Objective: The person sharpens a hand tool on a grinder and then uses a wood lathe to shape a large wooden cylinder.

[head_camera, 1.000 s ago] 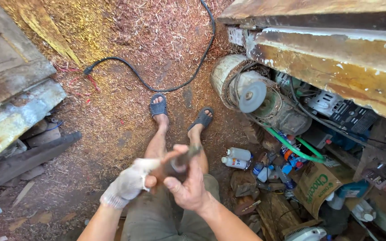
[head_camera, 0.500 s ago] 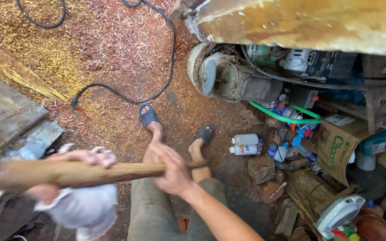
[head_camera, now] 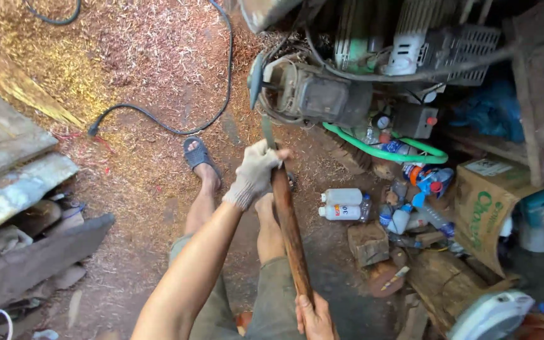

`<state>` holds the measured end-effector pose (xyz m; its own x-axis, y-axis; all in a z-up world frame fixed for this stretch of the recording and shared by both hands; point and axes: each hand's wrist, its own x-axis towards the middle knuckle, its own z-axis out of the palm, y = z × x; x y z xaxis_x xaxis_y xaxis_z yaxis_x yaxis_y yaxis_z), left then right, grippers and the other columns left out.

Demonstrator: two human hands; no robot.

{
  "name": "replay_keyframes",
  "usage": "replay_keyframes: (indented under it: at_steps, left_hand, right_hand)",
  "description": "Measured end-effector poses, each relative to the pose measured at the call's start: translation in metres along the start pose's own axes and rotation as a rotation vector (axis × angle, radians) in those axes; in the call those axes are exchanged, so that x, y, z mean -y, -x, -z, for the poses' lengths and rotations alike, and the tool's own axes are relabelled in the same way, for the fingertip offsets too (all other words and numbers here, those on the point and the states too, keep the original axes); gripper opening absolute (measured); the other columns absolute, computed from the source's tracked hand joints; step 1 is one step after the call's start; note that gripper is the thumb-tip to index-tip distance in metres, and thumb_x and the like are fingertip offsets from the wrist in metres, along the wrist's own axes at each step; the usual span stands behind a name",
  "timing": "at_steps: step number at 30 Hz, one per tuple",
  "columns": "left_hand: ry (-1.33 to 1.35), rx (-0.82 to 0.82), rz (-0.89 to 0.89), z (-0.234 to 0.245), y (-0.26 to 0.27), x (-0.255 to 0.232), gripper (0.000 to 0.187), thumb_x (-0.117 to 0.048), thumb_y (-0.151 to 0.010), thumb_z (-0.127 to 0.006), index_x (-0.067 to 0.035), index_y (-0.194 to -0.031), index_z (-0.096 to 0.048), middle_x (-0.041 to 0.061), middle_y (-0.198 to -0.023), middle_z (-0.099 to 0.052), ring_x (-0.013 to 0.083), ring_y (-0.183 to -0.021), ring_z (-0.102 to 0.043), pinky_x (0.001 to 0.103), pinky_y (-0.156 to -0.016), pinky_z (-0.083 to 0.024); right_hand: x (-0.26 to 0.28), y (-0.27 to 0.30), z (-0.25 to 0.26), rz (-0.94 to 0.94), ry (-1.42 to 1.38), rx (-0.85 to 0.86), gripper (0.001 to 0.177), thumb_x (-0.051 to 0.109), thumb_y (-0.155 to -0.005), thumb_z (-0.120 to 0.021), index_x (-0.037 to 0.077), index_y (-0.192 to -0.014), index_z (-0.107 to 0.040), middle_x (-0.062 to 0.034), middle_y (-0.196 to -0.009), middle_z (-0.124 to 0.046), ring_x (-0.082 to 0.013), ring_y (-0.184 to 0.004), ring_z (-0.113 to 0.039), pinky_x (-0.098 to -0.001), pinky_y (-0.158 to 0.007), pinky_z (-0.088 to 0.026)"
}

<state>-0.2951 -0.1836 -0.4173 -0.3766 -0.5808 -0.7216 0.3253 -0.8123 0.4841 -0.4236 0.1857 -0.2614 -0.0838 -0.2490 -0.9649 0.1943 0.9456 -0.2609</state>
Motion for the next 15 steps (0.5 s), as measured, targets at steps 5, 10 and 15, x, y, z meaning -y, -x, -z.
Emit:
replay_keyframes:
  at_steps: [5,10,15]
  left_hand:
    - [-0.449,-0.106,-0.096,0.028,-0.049,0.016,0.024,-0.020,-0.090,-0.080,0.001,-0.090,-0.069,-0.001,-0.077,-0.058,0.0081,-0.068,-0.051,0.028,-0.058,-0.042]
    - [0.018,-0.030,-0.121,0.043,-0.061,0.005,0.033,-0.016,-0.092,-0.072,0.005,-0.118,-0.074,0.001,-0.085,-0.066,0.0085,-0.075,-0.056,0.025,-0.069,-0.044]
    - [-0.012,-0.047,-0.122,0.027,-0.052,-0.013,0.034,-0.011,-0.088,-0.064,0.008,-0.115,-0.071,0.007,-0.099,-0.075,0.0105,-0.083,-0.064,0.025,-0.076,-0.051]
  right_hand:
    - [0.026,-0.032,-0.025,-0.010,-0.050,-0.006,0.042,0.047,-0.096,-0.055,0.006,-0.089,-0.062,-0.0012,-0.058,-0.054,-0.0114,-0.044,-0.051,-0.0291,-0.040,-0.044]
    - [0.045,-0.048,-0.046,-0.081,-0.044,0.003,0.042,0.045,-0.097,-0.058,0.004,-0.086,-0.060,-0.0021,-0.057,-0.052,-0.0114,-0.043,-0.049,-0.0297,-0.040,-0.042]
    - [0.036,-0.057,-0.049,-0.019,-0.043,0.027,0.046,0.049,-0.096,-0.058,0.005,-0.085,-0.060,-0.0009,-0.056,-0.053,-0.0105,-0.042,-0.051,-0.0284,-0.040,-0.042]
